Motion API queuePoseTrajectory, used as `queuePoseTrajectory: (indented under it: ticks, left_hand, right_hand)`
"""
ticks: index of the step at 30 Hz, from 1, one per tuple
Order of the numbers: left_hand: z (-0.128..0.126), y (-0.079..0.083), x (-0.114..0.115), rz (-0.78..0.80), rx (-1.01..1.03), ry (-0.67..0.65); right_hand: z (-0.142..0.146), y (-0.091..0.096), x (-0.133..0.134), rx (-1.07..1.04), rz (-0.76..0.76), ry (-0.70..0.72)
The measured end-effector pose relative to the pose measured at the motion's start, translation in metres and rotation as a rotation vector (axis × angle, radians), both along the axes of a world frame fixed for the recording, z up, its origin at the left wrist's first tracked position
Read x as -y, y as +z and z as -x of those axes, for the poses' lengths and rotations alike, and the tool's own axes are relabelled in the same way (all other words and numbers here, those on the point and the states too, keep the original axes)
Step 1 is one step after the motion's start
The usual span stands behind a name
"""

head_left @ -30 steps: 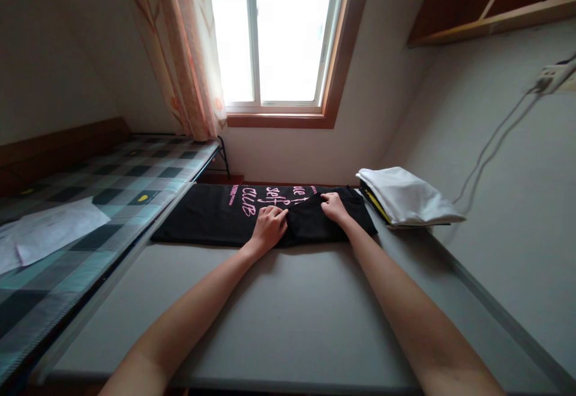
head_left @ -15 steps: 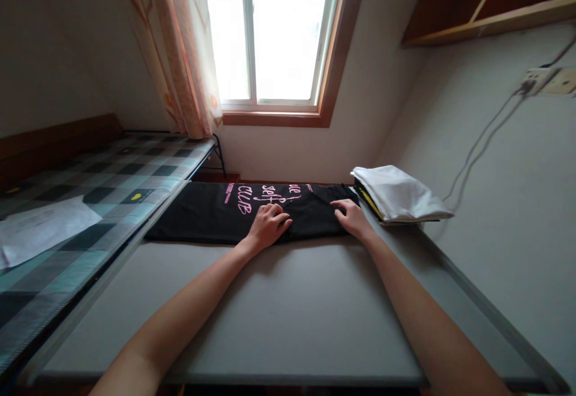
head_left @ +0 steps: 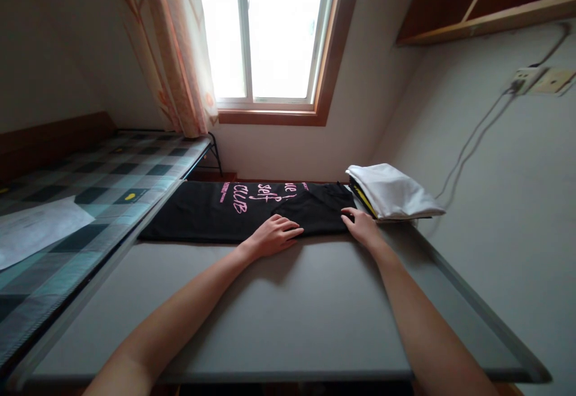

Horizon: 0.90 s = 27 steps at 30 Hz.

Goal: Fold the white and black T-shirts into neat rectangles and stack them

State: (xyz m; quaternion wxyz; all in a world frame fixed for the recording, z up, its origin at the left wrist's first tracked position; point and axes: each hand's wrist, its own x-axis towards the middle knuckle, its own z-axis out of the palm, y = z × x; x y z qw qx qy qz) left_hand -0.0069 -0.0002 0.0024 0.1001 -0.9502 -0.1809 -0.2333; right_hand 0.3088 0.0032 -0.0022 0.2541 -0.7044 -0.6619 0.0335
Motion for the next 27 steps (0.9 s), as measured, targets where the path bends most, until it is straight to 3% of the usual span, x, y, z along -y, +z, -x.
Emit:
queuePoseTrajectory:
  ticks: [6, 13, 15, 18, 21, 23, 27]
  left_hand:
    - [-0.002, 0.0, 0.001, -0.169, -0.05, -0.011]
    - [-0.002, 0.0, 0.002, 0.014, 0.004, 0.038]
    - [-0.002, 0.001, 0.003, 0.114, 0.09, 0.143]
    - [-0.001, 0.0, 0.0, 0.205, 0.253, 0.47]
    - [0.0, -0.003, -0.004, 0.285, 0.281, 0.758]
    - [0.001, -0.005, -0.007, 0.34, 0.252, 0.803]
    - [0.003, -0.006, -0.009, 0.41, 0.245, 0.659]
  right_hand:
    - [0.0, -0.004, -0.005, -0.21, -0.188, 0.028]
    - [-0.003, -0.008, -0.004, -0.123, -0.114, -0.001]
    - [-0.003, -0.009, -0.003, -0.091, -0.082, -0.014]
    - [-0.004, -0.01, -0.003, -0.064, -0.075, -0.026]
    - [-0.004, -0.011, -0.003, -0.054, -0.069, -0.029]
    - [-0.004, -0.011, -0.003, -0.055, -0.065, -0.025]
    - [-0.003, -0.009, -0.001, -0.058, -0.061, -0.019]
